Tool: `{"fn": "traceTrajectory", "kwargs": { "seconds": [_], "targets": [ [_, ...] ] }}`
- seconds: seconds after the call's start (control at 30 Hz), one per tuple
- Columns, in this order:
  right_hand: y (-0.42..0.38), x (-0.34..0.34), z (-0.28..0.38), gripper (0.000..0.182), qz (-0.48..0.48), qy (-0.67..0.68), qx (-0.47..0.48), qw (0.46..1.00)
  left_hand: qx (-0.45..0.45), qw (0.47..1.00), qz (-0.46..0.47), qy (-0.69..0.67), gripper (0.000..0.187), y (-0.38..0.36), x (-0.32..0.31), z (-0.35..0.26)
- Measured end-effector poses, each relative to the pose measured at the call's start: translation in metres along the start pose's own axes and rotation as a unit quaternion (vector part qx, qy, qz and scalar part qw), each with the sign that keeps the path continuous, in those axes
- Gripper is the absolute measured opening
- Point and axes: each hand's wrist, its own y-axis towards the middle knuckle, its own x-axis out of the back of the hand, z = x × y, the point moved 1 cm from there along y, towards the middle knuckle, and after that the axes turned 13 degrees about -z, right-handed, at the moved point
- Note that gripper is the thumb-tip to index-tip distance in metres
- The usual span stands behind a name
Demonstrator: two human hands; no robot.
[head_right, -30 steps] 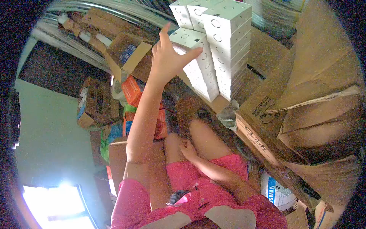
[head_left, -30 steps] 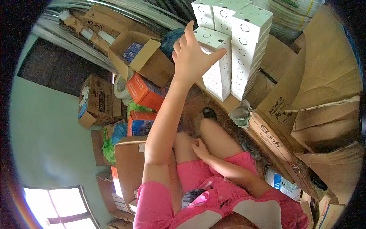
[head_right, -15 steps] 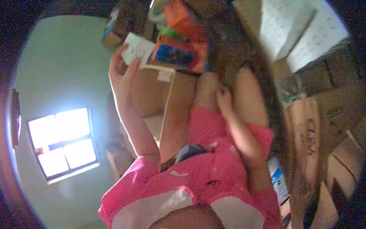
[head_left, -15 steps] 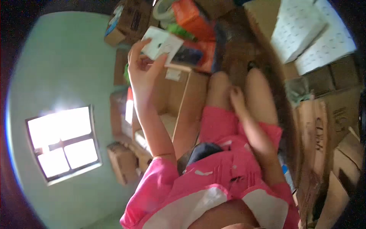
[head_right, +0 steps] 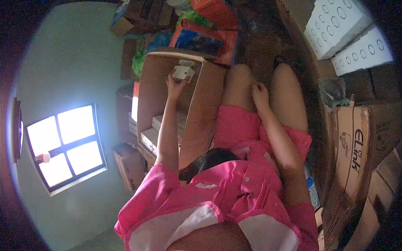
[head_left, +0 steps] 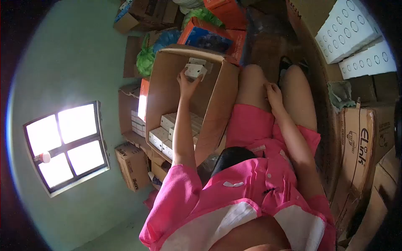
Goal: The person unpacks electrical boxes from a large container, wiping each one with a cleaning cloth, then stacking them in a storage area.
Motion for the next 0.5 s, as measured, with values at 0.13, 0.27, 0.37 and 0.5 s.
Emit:
{"fn": "traceTrajectory", "kwargs": {
  "seconds": [0.13,0.27,0.37,0.5],
  "targets": [
    [-0.009,0.007,0.022,0.037,0.016,0.014,-0.054,0.998,-0.004,0.999,0.0,0.048,0.082,0.017,-0.014,-0.003],
    [-0.009,0.006,0.021,0.033,0.026,0.02,-0.078,0.996,-0.014,1.0,-0.013,-0.001,0.08,0.036,-0.042,0.046],
    [-0.013,-0.001,0.02,0.032,0.005,0.015,-0.042,0.999,-0.038,0.999,-0.009,-0.005,0.078,0.051,-0.052,0.086],
    [-0.003,-0.007,0.008,0.033,-0.029,-0.016,-0.028,0.999,-0.009,1.0,-0.002,0.027,0.077,0.038,-0.053,0.057]
  ]
}}
